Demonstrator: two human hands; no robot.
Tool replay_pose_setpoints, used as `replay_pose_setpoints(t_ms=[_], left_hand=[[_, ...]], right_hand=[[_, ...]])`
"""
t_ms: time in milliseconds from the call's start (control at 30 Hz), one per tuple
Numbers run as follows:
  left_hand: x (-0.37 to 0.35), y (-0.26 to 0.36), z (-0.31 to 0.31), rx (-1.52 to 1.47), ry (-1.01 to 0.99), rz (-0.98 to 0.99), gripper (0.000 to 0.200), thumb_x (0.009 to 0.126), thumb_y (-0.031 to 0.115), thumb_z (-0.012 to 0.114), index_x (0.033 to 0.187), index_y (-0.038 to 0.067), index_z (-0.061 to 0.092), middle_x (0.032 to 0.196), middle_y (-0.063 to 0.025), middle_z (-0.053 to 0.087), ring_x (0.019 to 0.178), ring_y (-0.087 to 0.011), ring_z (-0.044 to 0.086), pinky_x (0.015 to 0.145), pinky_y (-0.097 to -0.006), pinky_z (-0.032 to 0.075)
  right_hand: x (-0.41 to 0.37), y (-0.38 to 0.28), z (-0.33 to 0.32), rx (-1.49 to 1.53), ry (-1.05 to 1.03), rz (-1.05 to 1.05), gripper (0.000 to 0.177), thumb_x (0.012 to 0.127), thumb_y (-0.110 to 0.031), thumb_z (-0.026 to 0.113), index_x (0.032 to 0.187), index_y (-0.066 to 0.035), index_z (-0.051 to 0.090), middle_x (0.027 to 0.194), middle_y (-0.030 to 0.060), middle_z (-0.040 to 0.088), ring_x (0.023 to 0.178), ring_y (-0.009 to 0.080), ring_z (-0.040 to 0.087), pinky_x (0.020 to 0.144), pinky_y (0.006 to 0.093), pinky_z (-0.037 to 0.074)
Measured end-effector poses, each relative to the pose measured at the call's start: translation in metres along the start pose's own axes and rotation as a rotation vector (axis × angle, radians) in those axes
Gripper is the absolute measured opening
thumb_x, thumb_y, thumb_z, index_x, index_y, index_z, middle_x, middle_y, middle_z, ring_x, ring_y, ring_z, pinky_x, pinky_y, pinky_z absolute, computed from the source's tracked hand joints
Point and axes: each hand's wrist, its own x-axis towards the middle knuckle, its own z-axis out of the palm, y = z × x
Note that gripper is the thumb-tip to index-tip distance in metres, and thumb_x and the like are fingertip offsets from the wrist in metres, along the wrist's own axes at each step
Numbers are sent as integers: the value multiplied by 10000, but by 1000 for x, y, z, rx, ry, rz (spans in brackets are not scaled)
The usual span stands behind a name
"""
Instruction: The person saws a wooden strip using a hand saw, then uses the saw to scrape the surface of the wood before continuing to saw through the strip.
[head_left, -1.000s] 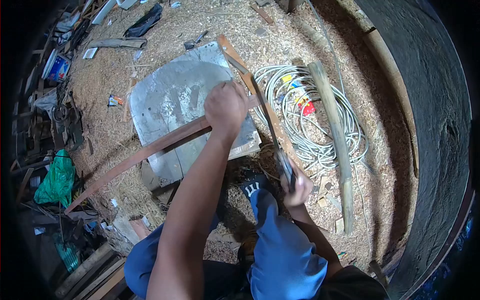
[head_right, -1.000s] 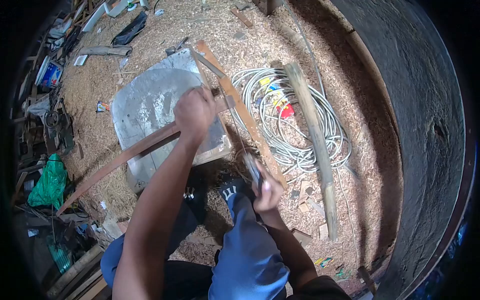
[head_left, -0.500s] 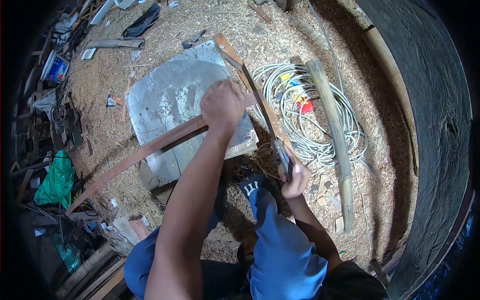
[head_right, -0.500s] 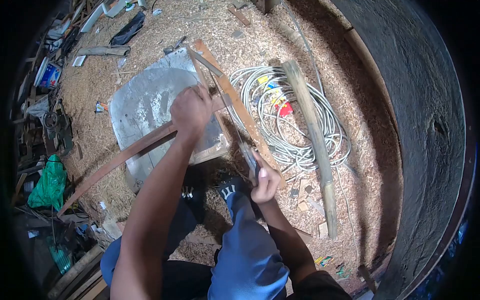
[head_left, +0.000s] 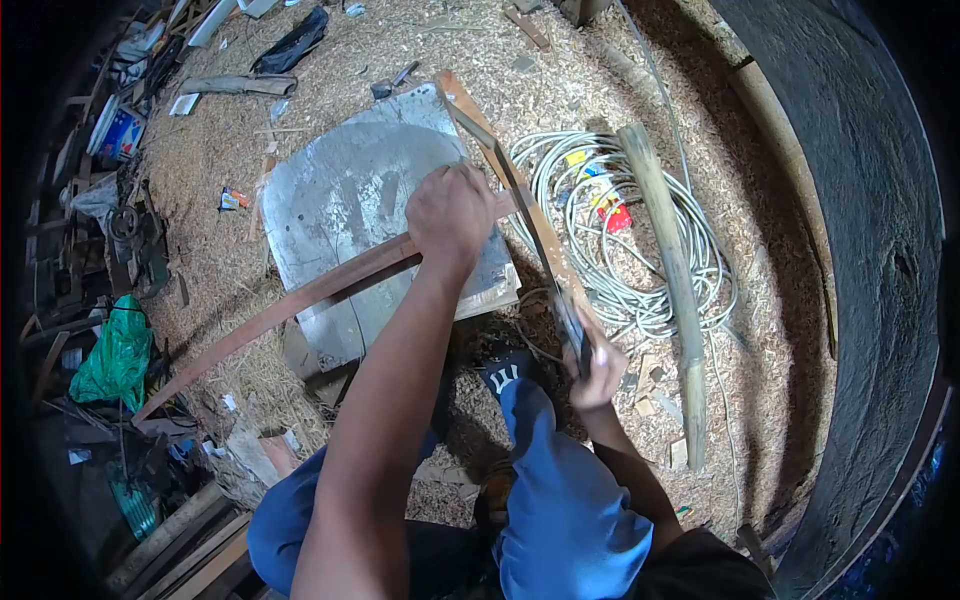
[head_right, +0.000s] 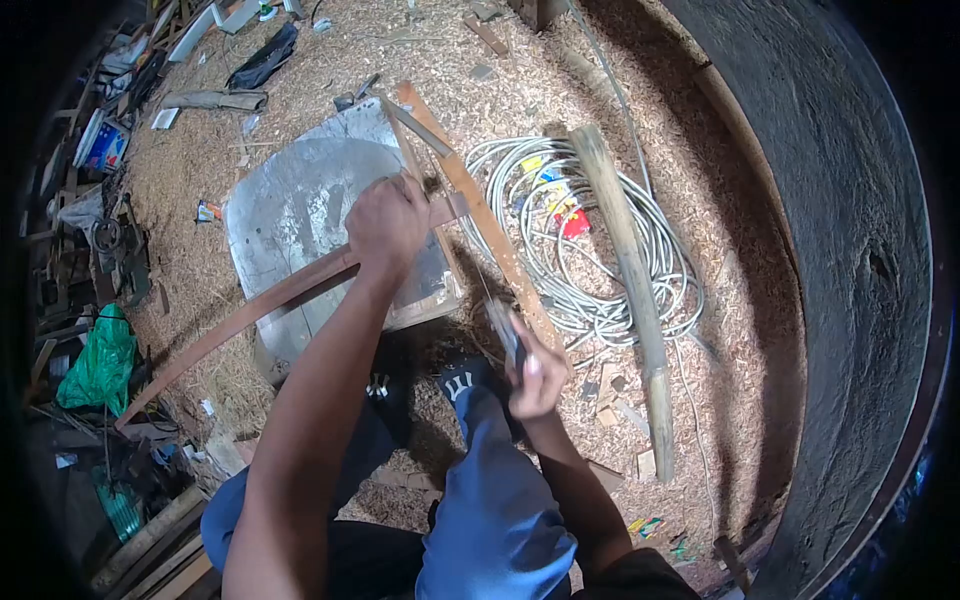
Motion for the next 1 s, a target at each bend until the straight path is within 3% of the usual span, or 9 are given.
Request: replay_pose_setpoints(t_ms=[100, 167, 233, 433, 500, 700, 800, 900, 1000], left_hand=[[4, 2, 0, -4, 1, -11, 381, 980, 297, 529, 795, 40, 742, 851, -220, 717, 761, -431, 697, 750, -519, 559], [2, 0, 1, -21, 13, 30, 388, 981, 311, 527, 813, 41, 749, 847, -223, 716, 763, -431, 699, 749, -518, 559], [0, -2, 2, -16, 5, 31, 385, 978, 311, 532, 813, 39, 749, 848, -225, 716, 767, -433, 700, 750, -518, 561], [-1, 4, -3, 14, 11, -26, 368, 967, 298, 544, 796, 39, 741, 840, -219, 717, 775, -427, 703, 749, -519, 564], [1, 4, -4, -18, 40, -16, 368, 967, 295, 542, 791, 40, 740, 838, -217, 717, 779, -424, 705, 749, -518, 564], [1, 2, -2, -27, -11, 17, 377, 975, 297, 529, 813, 30, 741, 863, -217, 720, 800, -422, 706, 768, -509, 563], [1, 2, -1, -4, 13, 6, 387, 976, 300, 528, 801, 29, 741, 862, -214, 723, 794, -420, 706, 764, -509, 564], [2, 5, -3, -1, 28, -27, 398, 976, 302, 528, 785, 25, 740, 858, -212, 724, 796, -423, 706, 762, -513, 564], [2, 3, -5, -13, -41, -45, 401, 977, 301, 525, 795, 16, 741, 858, -221, 724, 792, -434, 704, 761, -518, 563]], right_hand=[[-30, -25, -9, -103, -3, 34, 795, 1040, -545, 326, 1364, 137, 574, 539, -13, 477, 446, 70, 390, 447, 248, 280], [-33, -27, -11, 28, 5, 45, 698, 1043, -460, 341, 1369, 105, 591, 713, 84, 674, 483, 59, 434, 452, 240, 294], [-21, -15, -8, -44, -9, 26, 700, 1042, -466, 355, 1368, 105, 592, 579, 11, 542, 464, 63, 422, 451, 236, 283], [0, -8, -3, -6, -37, -34, 628, 1067, -396, 364, 1361, 110, 592, 648, 37, 607, 467, 61, 420, 454, 237, 302], [-21, -17, -8, -28, -3, 37, 752, 1053, -514, 348, 1358, 134, 576, 555, -8, 474, 452, 70, 379, 452, 255, 286], [-8, -6, -2, -30, -9, 12, 743, 1055, -490, 346, 1372, 150, 552, 553, 4, 467, 456, 72, 373, 464, 249, 293], [9, 4, 0, 32, 5, -5, 625, 1055, -394, 375, 1360, 105, 596, 773, 104, 685, 465, 62, 414, 447, 241, 314], [-20, -2, -9, 69, 12, -15, 642, 1050, -397, 349, 1352, 112, 599, 913, 150, 730, 468, 64, 427, 446, 239, 320], [-37, -16, -15, -4, -17, 26, 674, 1049, -417, 330, 1370, 123, 575, 839, 113, 731, 476, 63, 421, 456, 248, 309]])
